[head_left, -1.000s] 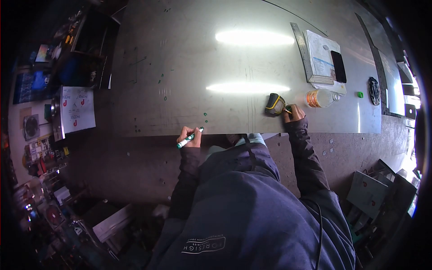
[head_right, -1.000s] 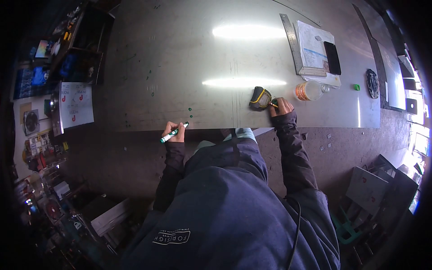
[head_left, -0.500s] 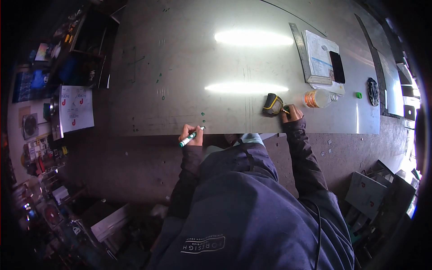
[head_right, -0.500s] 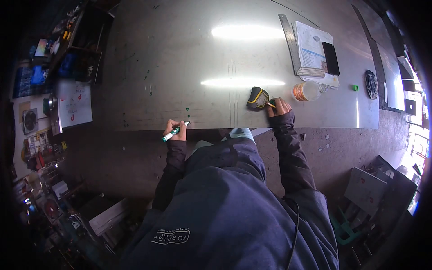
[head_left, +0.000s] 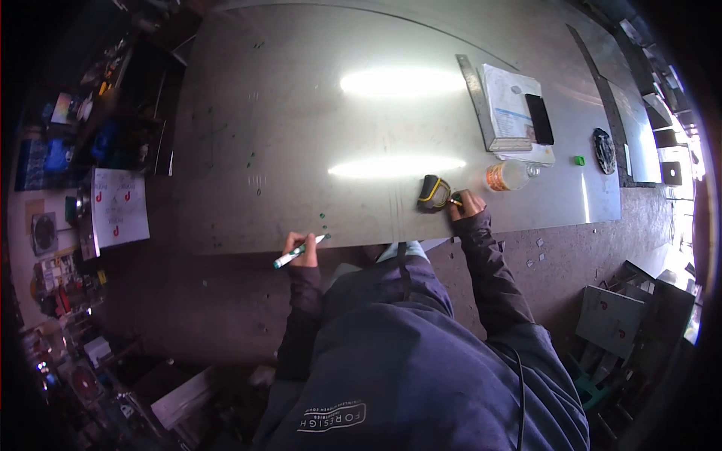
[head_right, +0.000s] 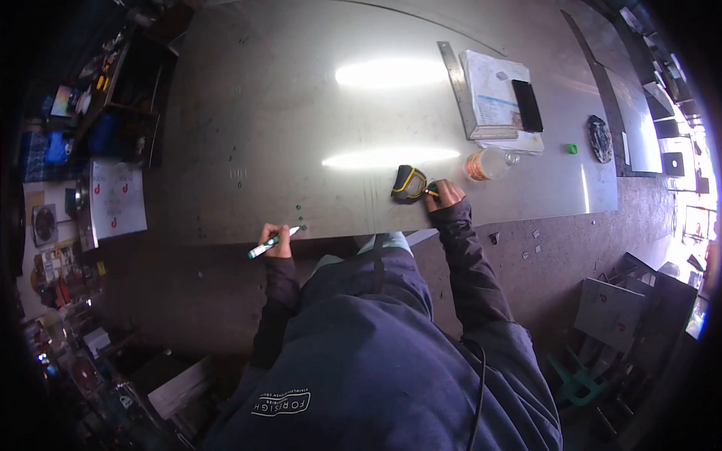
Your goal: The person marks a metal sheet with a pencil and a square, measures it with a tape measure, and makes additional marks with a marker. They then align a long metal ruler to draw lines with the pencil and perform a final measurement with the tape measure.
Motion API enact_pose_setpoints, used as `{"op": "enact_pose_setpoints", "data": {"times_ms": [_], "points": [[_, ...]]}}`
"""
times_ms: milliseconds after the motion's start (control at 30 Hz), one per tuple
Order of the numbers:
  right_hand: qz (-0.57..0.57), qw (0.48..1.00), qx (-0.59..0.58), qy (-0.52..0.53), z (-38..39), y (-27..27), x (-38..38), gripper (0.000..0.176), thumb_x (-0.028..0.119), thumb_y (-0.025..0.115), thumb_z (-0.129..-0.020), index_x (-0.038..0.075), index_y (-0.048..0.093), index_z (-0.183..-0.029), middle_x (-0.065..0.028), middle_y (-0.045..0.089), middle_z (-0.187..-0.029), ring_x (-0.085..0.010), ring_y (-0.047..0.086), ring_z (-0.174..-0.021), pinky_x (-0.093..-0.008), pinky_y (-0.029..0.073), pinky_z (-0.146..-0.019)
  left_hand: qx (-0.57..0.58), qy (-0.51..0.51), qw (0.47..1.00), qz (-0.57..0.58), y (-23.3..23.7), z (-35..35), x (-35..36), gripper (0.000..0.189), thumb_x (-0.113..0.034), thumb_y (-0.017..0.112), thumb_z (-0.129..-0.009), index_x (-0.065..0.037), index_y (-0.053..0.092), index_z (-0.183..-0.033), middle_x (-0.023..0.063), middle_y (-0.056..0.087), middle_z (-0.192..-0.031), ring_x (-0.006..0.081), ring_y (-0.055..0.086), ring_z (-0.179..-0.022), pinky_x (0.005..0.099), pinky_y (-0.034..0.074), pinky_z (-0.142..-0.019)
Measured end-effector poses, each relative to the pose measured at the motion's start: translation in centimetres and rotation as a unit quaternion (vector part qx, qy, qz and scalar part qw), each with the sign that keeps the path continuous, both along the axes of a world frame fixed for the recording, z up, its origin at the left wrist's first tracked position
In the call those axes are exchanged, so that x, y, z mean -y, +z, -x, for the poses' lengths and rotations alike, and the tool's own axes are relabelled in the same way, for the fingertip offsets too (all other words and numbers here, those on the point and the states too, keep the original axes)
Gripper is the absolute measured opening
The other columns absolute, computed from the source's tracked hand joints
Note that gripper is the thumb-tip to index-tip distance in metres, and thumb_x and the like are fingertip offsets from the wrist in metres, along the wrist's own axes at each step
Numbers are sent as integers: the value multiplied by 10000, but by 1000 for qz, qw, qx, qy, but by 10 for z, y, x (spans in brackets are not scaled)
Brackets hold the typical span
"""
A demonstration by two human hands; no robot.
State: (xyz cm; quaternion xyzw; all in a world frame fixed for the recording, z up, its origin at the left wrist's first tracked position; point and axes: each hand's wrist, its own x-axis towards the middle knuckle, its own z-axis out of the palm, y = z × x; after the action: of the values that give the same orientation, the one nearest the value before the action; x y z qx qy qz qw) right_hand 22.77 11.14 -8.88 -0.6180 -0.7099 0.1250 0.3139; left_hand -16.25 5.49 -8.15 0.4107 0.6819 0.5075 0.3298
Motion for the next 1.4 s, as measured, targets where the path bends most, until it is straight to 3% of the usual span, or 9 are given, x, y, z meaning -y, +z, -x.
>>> {"op": "enact_pose_setpoints", "data": {"times_ms": [200,333,433,500,633,900,1233,1333,1400], "points": [[-15,1000,-4,1,2,3,-2,205,138,659,-697,36,544,-832,-135,573,-746,-335,570,-695,-405,448,-635,113,-3,994,-11,10,14,-19,206,-139,666,-820,-52,481,-791,13,526,-648,61,479,-593,206,388,-563],[-1,1000,13,4,2,6,-1,244,145,670,-696,42,551,-882,-124,590,-775,-315,592,-753,-394,460,-671,55,-12,998,-12,22,3,-31,202,-183,631,-860,-39,501,-805,32,550,-652,72,509,-587,211,418,-563],[-28,1000,0,0,3,6,-1,237,122,662,-702,44,560,-902,-115,604,-798,-309,601,-789,-392,466,-702,188,-17,982,-13,33,-17,-40,235,-240,587,-898,-29,514,-822,50,568,-664,87,533,-573,224,442,-548],[-24,1000,11,3,3,11,2,237,107,658,-736,48,580,-953,-109,611,-814,-288,623,-794,-370,492,-710,192,-31,981,-7,51,-28,-43,270,-267,550,-921,-33,506,-792,48,559,-651,92,516,-526,225,426,-501],[37,993,-108,-41,15,41,7,264,110,670,-789,78,605,-1042,-110,631,-885,-216,661,-765,-293,530,-652,206,-81,975,-26,90,-55,-48,308,-239,601,-889,-68,456,-677,38,535,-620,71,445,-468,207,353,-439],[142,950,-144,236,77,124,31,322,83,664,-768,74,598,-1082,-95,584,-820,-245,631,-744,-324,519,-662,186,-176,966,-30,151,-108,-41,295,-159,606,-866,-56,445,-642,-2,503,-572,43,419,-505,218,349,-481],[113,933,-149,307,104,134,40,247,108,657,-771,36,616,-1004,-98,555,-726,-256,582,-640,-345,466,-581,112,-256,959,-41,138,-99,-25,275,-131,593,-865,-56,446,-646,-18,454,-583,42,406,-550,234,355,-500],[218,900,-201,320,115,157,43,128,142,628,-810,25,600,-851,-95,562,-639,-235,555,-561,-332,449,-558,216,-261,941,-25,142,-95,-18,264,-120,585,-859,-59,446,-643,-10,477,-597,50,427,-554,236,370,-512],[355,845,-216,338,115,169,45,189,207,584,-874,21,609,-850,-52,542,-622,-121,499,-572,-284,418,-560,262,-292,919,-26,159,-92,-14,261,-110,561,-865,-66,439,-639,5,505,-605,56,445,-555,234,382,-519]]}}
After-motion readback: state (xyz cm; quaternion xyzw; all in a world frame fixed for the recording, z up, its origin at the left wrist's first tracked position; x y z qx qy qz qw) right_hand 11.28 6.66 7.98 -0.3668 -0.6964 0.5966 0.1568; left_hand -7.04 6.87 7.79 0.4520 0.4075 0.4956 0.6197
